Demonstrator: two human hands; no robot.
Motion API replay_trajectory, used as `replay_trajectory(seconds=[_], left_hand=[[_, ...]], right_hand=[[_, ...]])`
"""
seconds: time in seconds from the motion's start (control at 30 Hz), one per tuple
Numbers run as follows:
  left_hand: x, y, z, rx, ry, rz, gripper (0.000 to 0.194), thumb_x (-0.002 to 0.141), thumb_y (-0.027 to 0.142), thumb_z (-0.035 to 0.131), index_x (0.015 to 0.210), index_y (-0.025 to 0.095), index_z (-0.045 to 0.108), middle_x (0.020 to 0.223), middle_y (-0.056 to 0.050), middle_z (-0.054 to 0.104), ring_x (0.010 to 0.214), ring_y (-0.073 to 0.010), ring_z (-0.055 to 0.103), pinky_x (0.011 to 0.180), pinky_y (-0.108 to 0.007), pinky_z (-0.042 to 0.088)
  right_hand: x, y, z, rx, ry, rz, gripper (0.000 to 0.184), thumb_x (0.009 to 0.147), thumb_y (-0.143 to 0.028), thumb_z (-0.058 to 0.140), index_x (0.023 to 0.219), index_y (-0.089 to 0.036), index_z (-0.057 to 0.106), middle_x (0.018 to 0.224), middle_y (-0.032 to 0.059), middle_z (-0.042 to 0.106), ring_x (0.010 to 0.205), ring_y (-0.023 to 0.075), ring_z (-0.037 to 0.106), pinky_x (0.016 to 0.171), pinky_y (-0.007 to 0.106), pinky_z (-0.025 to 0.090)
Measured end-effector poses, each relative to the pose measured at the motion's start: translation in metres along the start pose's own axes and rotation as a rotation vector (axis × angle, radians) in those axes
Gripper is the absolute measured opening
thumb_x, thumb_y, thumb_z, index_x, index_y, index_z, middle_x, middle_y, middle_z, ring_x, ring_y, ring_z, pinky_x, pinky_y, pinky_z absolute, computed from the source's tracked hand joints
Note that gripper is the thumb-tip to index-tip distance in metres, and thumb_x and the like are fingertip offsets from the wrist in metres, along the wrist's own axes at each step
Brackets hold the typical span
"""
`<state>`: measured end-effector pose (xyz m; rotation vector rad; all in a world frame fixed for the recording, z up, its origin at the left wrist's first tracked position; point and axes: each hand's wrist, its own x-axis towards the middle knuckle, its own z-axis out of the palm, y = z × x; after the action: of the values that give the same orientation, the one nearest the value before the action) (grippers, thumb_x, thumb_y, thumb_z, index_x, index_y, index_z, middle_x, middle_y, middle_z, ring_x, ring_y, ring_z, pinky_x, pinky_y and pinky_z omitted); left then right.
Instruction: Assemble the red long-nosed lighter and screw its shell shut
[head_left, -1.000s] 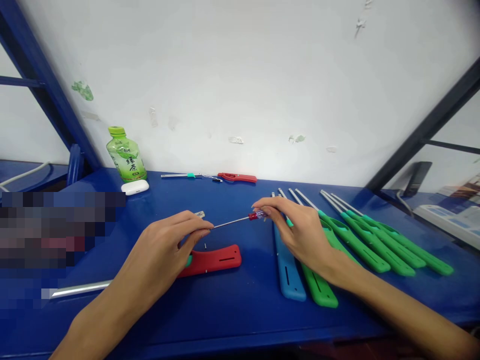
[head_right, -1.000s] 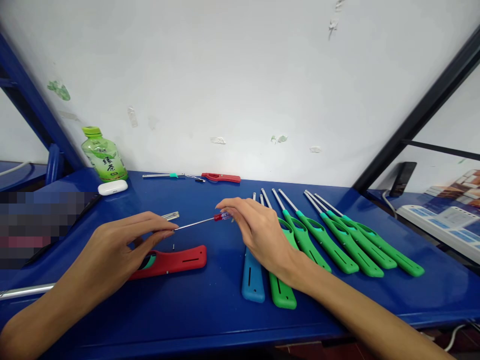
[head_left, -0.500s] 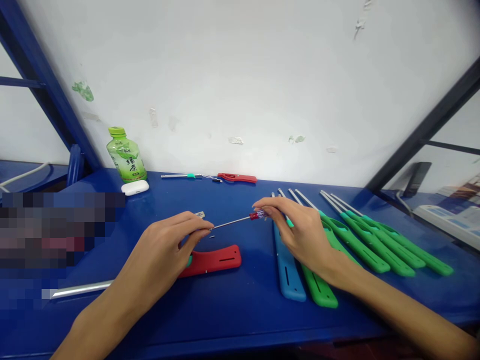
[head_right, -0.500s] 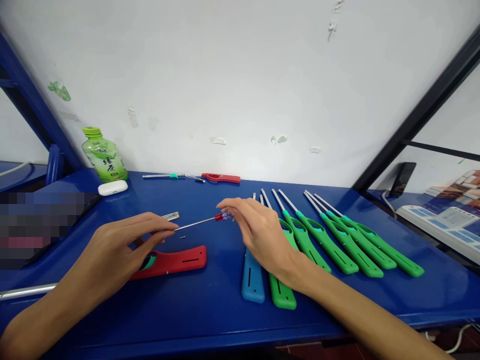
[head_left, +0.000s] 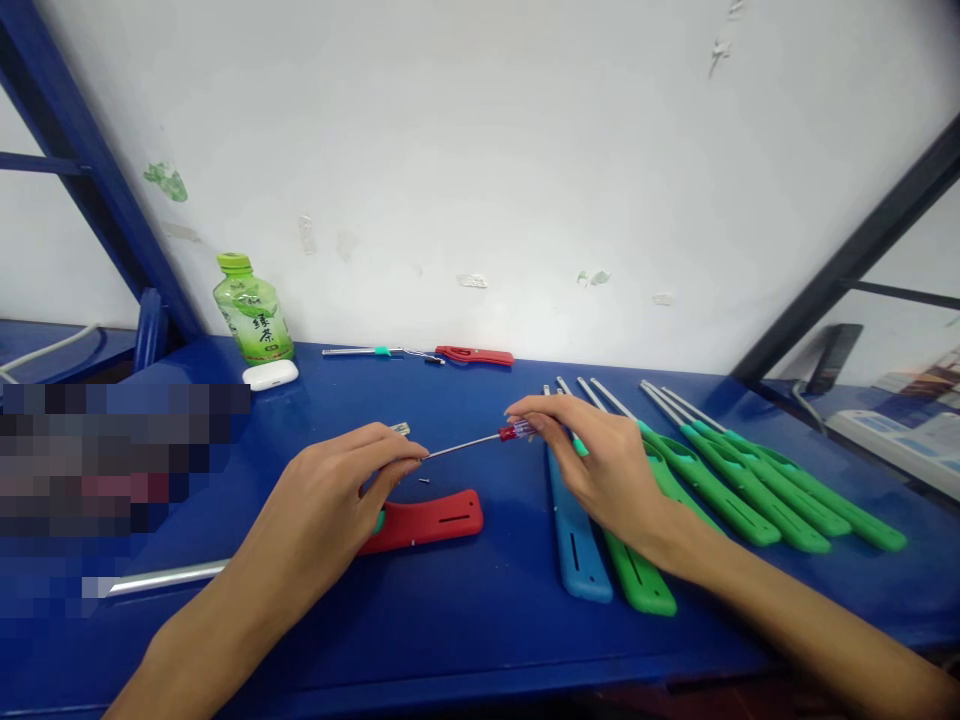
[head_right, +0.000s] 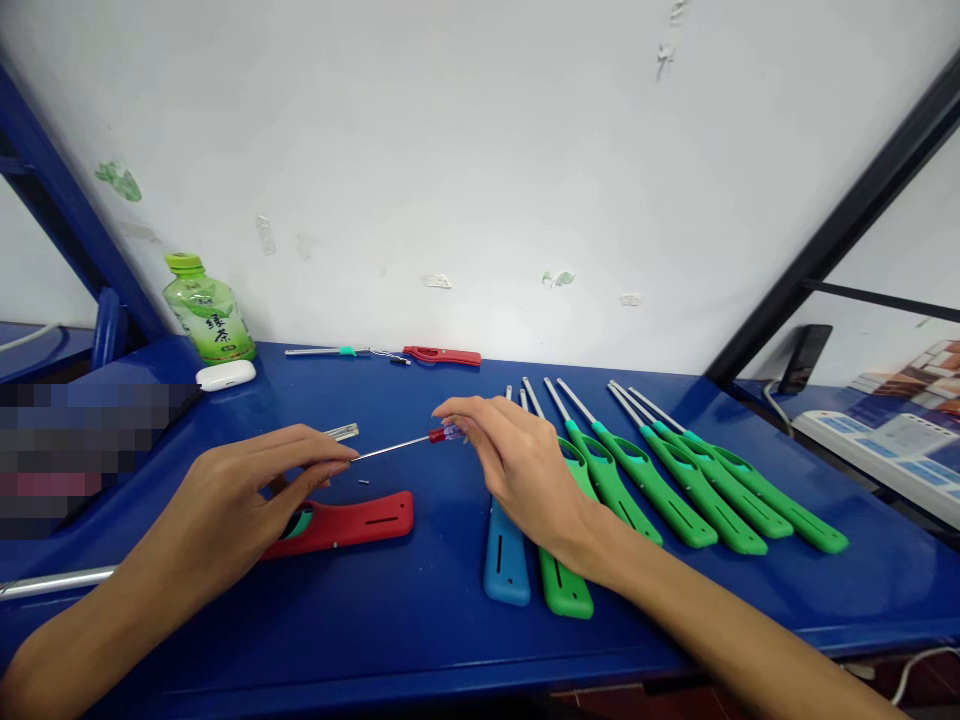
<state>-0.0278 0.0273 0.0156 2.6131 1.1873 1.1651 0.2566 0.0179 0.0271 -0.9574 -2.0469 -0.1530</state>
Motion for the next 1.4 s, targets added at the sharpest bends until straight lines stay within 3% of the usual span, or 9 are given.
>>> replay_trajectory(seconds=[0.37, 0.6, 0.77, 1.0, 1.17, 1.3, 1.4], left_hand=[[-0.001, 0.002, -0.001, -0.028, -0.001, -0.01, 0.025, 0.101, 0.025, 0.054, 0.099, 0.028, 0.079, 0.098, 0.003, 0.08, 0.08, -0.0128, 0.074, 0.065, -0.021, 0.053], [0.001, 0.007, -0.002, -0.099, 0.013, -0.049, 0.025, 0.102, 0.03, 0.056, 0.096, 0.027, 0.08, 0.094, 0.002, 0.081, 0.077, -0.013, 0.074, 0.062, -0.021, 0.052], [0.002, 0.014, -0.005, -0.184, 0.04, -0.119, 0.022, 0.1, 0.035, 0.059, 0.096, 0.029, 0.08, 0.09, 0.005, 0.08, 0.061, -0.0089, 0.068, 0.056, -0.019, 0.052], [0.003, 0.023, -0.011, -0.285, 0.073, -0.239, 0.016, 0.095, 0.034, 0.067, 0.105, 0.033, 0.079, 0.065, 0.011, 0.074, 0.047, -0.0063, 0.063, 0.05, -0.015, 0.05], [0.003, 0.026, -0.012, -0.308, 0.076, -0.262, 0.012, 0.092, 0.034, 0.069, 0.096, 0.032, 0.08, 0.073, 0.01, 0.077, 0.048, -0.0064, 0.064, 0.05, -0.016, 0.051], [0.003, 0.031, -0.004, -0.303, 0.087, -0.262, 0.01, 0.092, 0.033, 0.07, 0.095, 0.035, 0.08, 0.082, 0.011, 0.08, 0.06, -0.0075, 0.071, 0.054, -0.016, 0.052], [0.001, 0.035, 0.004, -0.295, 0.106, -0.258, 0.013, 0.092, 0.03, 0.072, 0.098, 0.038, 0.079, 0.09, 0.012, 0.081, 0.075, -0.0086, 0.076, 0.06, -0.015, 0.055]], right_hand=[[0.003, -0.005, -0.001, 0.027, 0.042, 0.023, 0.021, 0.108, -0.013, 0.057, 0.12, -0.025, 0.069, 0.102, -0.0012, 0.081, 0.089, 0.0139, 0.077, 0.081, 0.026, 0.06], [0.0, -0.004, -0.001, 0.013, 0.1, -0.032, 0.024, 0.108, -0.014, 0.058, 0.124, -0.026, 0.07, 0.103, 0.0012, 0.082, 0.089, 0.0163, 0.078, 0.089, 0.033, 0.061], [0.002, -0.007, -0.002, 0.03, 0.149, -0.022, 0.026, 0.107, -0.014, 0.057, 0.123, -0.029, 0.072, 0.104, 0.0008, 0.083, 0.088, 0.0179, 0.078, 0.084, 0.035, 0.064], [0.004, -0.01, -0.005, 0.121, 0.184, -0.03, 0.027, 0.105, -0.012, 0.062, 0.12, -0.03, 0.075, 0.102, 0.0004, 0.082, 0.085, 0.0172, 0.077, 0.081, 0.035, 0.064], [0.005, -0.01, -0.006, 0.307, 0.234, 0.023, 0.022, 0.1, -0.013, 0.07, 0.115, -0.029, 0.074, 0.108, 0.0028, 0.078, 0.098, 0.0197, 0.076, 0.083, 0.036, 0.067], [0.008, -0.016, -0.008, 0.551, 0.28, 0.152, 0.016, 0.095, -0.021, 0.08, 0.109, -0.028, 0.077, 0.101, 0.0017, 0.078, 0.091, 0.0192, 0.078, 0.076, 0.031, 0.069], [0.006, -0.02, -0.009, 0.589, 0.282, 0.18, 0.012, 0.095, -0.028, 0.082, 0.107, -0.03, 0.08, 0.097, 0.0005, 0.082, 0.087, 0.0185, 0.08, 0.073, 0.028, 0.069]])
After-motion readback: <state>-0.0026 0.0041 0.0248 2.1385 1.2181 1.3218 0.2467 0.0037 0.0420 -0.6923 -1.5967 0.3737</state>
